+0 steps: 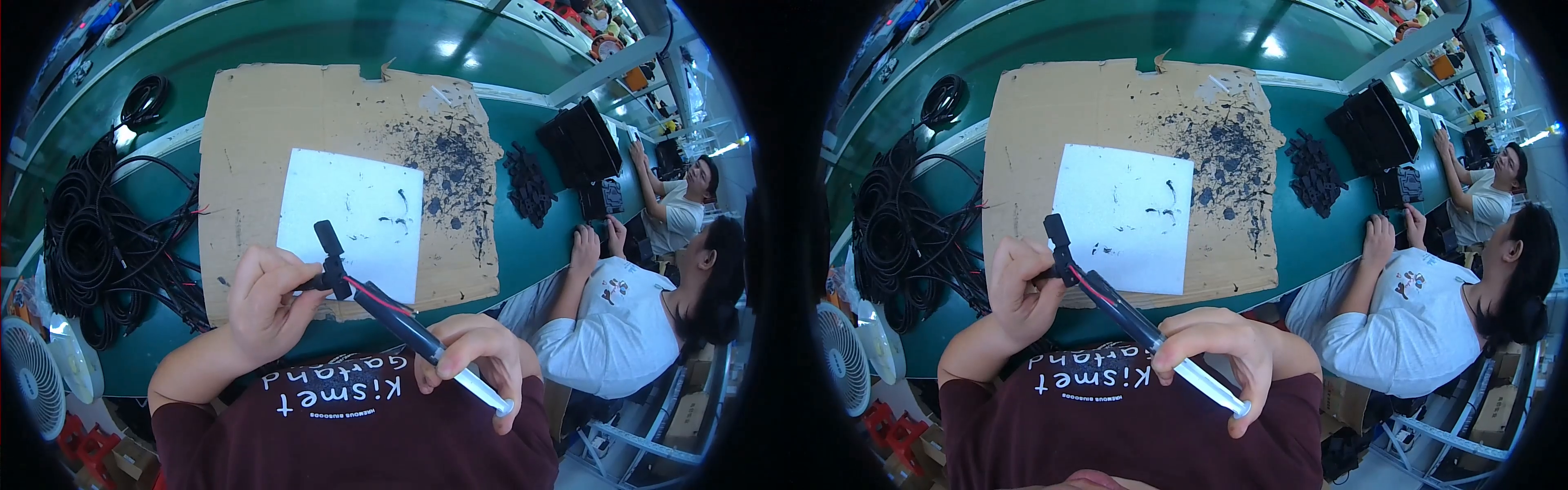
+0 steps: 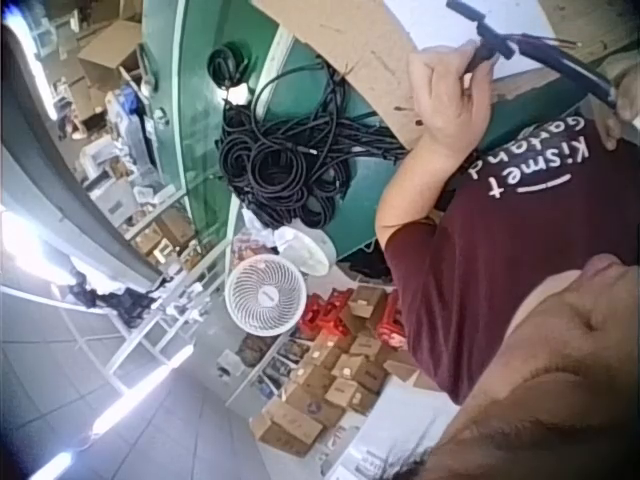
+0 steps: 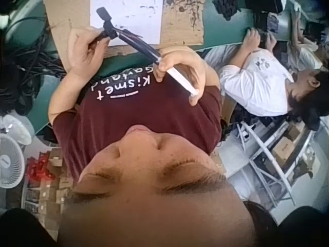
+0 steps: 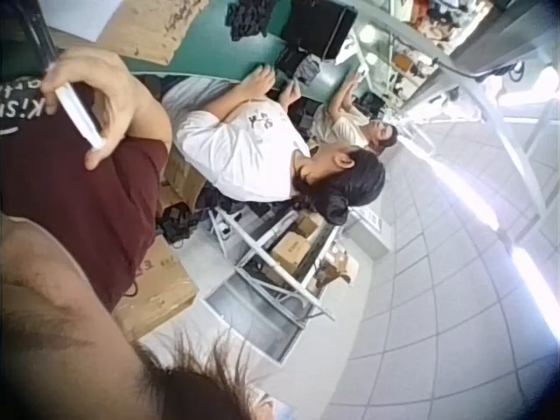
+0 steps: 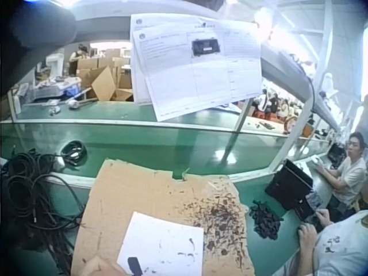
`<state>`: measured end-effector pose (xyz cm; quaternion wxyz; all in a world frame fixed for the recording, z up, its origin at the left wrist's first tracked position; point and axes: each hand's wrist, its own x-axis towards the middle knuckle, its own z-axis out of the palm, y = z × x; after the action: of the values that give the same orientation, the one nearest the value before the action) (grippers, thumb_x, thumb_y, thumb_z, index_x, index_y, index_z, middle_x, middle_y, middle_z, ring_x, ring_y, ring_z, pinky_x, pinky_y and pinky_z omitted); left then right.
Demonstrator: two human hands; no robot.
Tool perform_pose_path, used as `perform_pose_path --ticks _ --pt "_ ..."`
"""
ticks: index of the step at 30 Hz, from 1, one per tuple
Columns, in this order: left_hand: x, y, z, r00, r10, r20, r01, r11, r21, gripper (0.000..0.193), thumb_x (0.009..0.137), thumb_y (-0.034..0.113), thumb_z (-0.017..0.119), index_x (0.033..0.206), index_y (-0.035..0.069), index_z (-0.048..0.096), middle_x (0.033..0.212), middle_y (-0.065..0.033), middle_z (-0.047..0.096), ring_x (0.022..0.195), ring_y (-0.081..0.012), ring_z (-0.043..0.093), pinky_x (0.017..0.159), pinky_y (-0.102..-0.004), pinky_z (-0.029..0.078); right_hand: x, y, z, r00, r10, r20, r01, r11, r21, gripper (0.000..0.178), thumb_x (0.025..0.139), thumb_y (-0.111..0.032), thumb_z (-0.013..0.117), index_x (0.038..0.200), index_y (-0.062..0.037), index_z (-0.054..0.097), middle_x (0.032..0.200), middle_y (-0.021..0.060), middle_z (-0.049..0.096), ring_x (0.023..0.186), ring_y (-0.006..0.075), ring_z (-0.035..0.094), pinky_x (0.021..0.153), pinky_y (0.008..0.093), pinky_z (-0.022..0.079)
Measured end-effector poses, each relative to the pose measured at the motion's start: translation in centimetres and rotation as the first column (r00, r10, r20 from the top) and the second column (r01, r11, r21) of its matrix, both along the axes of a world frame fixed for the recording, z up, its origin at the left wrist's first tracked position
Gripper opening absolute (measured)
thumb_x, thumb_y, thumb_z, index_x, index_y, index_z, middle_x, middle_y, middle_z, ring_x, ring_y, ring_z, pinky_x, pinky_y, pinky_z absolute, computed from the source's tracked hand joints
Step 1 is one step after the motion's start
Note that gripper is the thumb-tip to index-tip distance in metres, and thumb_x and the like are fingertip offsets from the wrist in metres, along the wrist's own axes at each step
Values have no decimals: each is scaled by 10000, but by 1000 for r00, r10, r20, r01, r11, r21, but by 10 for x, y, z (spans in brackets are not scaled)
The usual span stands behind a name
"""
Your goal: The person applies sealant from a tube to wire connectors, then assembles the connectors into plastic housings by hand.
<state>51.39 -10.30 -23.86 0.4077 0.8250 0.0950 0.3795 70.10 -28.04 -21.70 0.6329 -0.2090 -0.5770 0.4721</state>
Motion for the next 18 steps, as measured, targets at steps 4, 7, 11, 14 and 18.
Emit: perform_pose_path --ticks 4,7,11,14,18 --pt "1 3 -1 999 -17 49 15 999 40 284 691 -119 670 952 -36 597 813 -91 501 669 -169 513 552 -240 394 -1 0 1 1000 -2 -8 2 1000 6 819 654 -491 761 1159 100 500 847 182 584 709 251 578 564 304 447" --pt "2 3 1 996 -53 68 49 997 54 290 685 -125 665 955 -40 597 808 -94 507 684 -178 532 565 -247 407 -1 1 1 1000 7 -21 -7 1000 17 824 653 -491 761 1161 102 498 841 181 584 702 249 577 555 299 442" --pt "2 3 3 999 -43 23 42 997 64 278 698 -121 657 959 -48 597 805 -99 518 691 -187 547 581 -254 423 -1 2 1 1000 11 -24 -11 1000 21 823 656 -494 755 1165 100 498 835 179 584 698 245 578 547 293 438" --pt "2 3 0 998 -57 32 55 997 61 273 707 -117 654 966 -53 598 802 -102 523 690 -192 550 586 -256 428 -1 1 0 1000 17 -19 -17 1000 21 825 659 -500 752 1166 100 498 834 177 583 696 244 577 545 292 436" --pt "3 3 -2 996 -68 49 65 997 52 267 720 -111 651 976 -60 597 796 -106 525 693 -199 553 595 -260 437 -1 1 1 1000 8 -28 -7 1000 24 822 663 -503 747 1167 97 499 834 173 584 695 237 576 543 292 435"
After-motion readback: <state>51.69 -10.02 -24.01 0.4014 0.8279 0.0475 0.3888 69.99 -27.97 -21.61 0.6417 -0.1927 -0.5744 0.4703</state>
